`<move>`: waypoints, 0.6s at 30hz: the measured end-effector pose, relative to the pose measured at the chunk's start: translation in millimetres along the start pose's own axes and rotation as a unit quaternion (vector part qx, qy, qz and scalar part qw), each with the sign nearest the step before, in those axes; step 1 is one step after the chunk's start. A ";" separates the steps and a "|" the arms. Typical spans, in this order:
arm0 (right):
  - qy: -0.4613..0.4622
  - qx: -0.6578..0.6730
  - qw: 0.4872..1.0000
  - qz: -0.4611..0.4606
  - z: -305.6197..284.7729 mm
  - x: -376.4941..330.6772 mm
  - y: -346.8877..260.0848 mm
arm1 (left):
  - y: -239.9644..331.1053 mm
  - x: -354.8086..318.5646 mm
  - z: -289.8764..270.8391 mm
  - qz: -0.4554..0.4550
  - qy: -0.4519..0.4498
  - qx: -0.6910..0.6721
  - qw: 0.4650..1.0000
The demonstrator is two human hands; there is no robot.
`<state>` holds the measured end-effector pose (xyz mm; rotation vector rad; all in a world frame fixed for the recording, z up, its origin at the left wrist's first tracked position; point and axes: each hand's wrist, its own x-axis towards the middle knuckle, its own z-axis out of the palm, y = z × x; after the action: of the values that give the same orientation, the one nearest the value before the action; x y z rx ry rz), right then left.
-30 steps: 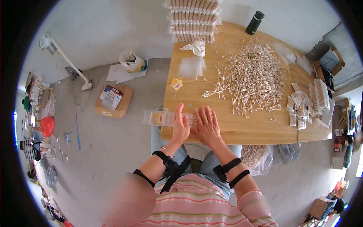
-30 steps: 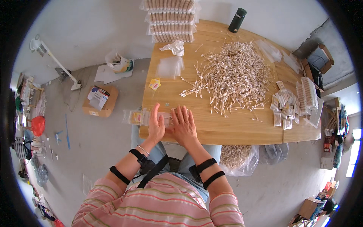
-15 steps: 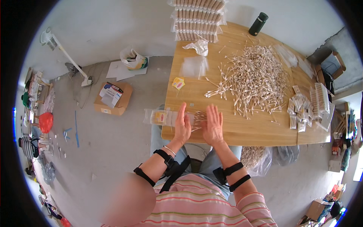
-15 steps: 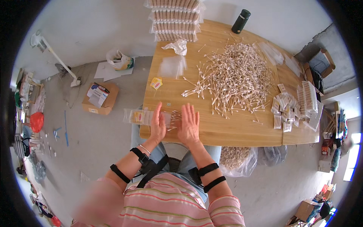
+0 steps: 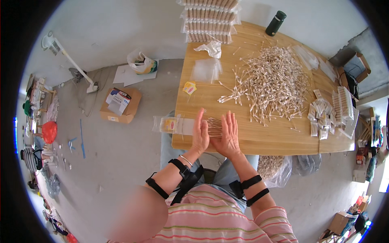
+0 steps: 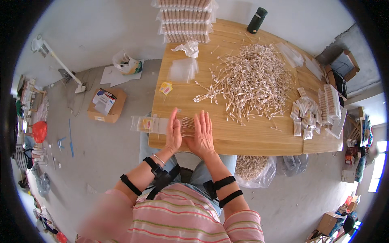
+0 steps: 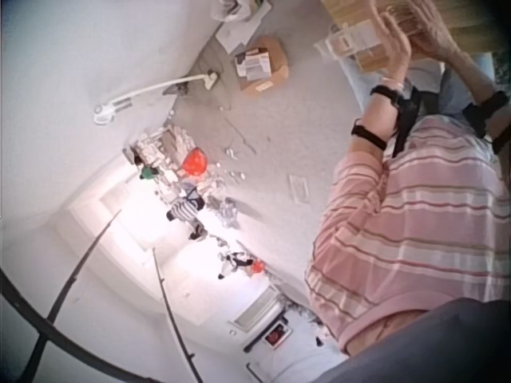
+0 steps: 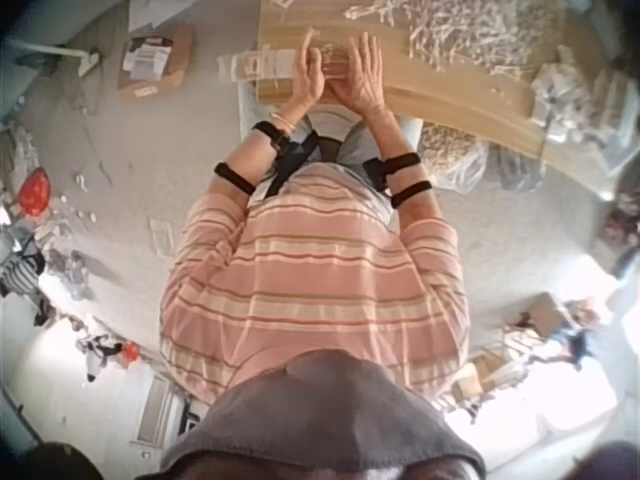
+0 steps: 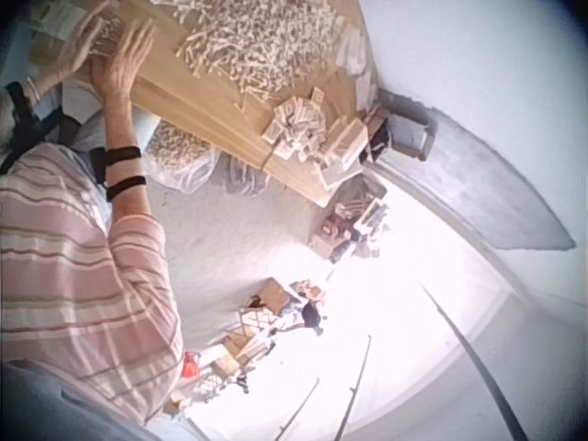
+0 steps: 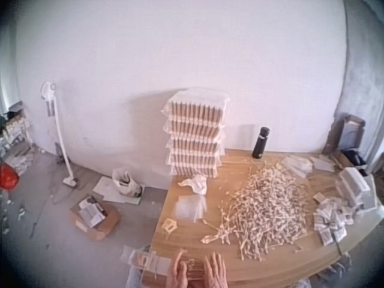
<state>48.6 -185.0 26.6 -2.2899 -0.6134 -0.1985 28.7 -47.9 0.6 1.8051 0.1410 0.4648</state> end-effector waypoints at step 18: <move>-0.177 -0.263 0.948 -0.001 18.4 5.4 -1.5 | 0.0 10.8 -1.5 -0.109 -0.037 -0.197 0.974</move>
<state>51.8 -169.2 16.2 -2.8748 -0.8203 0.0655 38.0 -43.0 3.5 1.3958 0.1797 0.2476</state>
